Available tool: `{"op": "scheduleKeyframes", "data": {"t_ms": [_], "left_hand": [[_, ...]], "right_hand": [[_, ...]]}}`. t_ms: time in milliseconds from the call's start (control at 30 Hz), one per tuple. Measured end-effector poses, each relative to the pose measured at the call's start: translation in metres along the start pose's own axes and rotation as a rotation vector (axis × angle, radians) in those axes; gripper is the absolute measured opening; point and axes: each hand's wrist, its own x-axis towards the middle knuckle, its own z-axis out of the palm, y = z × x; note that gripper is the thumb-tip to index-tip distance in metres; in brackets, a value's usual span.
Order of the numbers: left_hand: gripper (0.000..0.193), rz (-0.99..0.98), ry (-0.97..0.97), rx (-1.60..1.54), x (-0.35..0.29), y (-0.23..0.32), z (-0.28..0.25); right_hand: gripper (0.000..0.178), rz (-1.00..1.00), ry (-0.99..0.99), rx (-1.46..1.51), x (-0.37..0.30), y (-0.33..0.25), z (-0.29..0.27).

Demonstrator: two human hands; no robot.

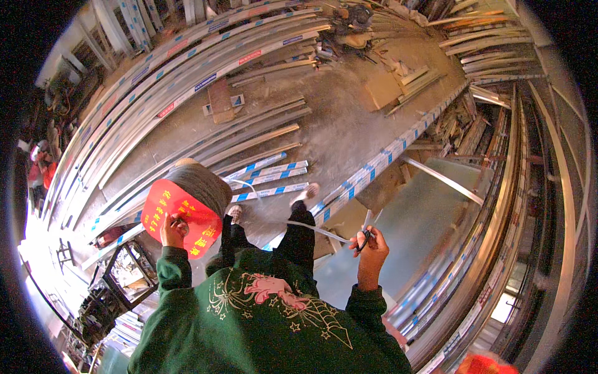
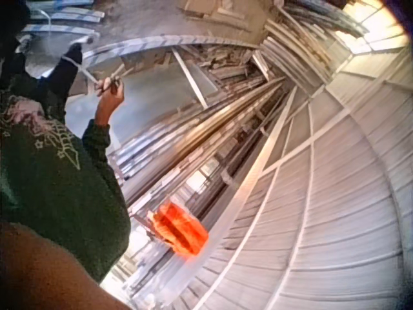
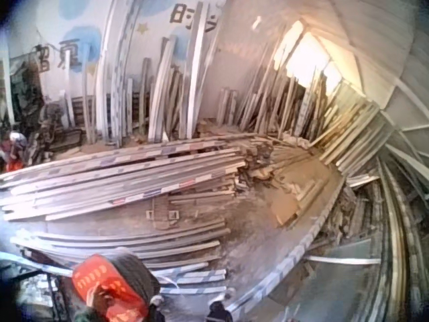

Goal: The person sits on the floor and uses shears to cut thin metal strips from long aluminum profiles. They repeatedly measure, cut, and place the strips aside in a workshop setting.

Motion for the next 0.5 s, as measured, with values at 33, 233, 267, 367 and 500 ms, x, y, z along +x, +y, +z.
{"op": "scheduleKeyframes", "data": {"t_ms": [33, 233, 267, 367, 500], "left_hand": [[0.037, -0.012, -0.011, -0.006, -0.006, -0.003, 0.019], [0.029, 0.094, 0.054, -0.014, -0.031, -0.042, 0.11], [0.028, 0.128, 0.054, -0.014, -0.031, -0.055, 0.123], [0.024, 0.167, 0.071, -0.122, -0.039, -0.09, 0.151], [0.036, 0.354, 0.322, -0.057, -0.069, -0.154, 0.207]], "right_hand": [[0.022, 0.008, -0.011, 0.0, 0.015, -0.001, -0.001], [0.023, 0.014, -0.056, -0.034, 0.129, 0.002, -0.035], [0.023, 0.015, -0.056, -0.048, 0.157, 0.003, -0.046], [0.024, -0.004, -0.06, -0.091, 0.262, 0.006, -0.086], [0.02, -0.036, -0.143, -0.153, 0.445, -0.009, -0.12]]}}
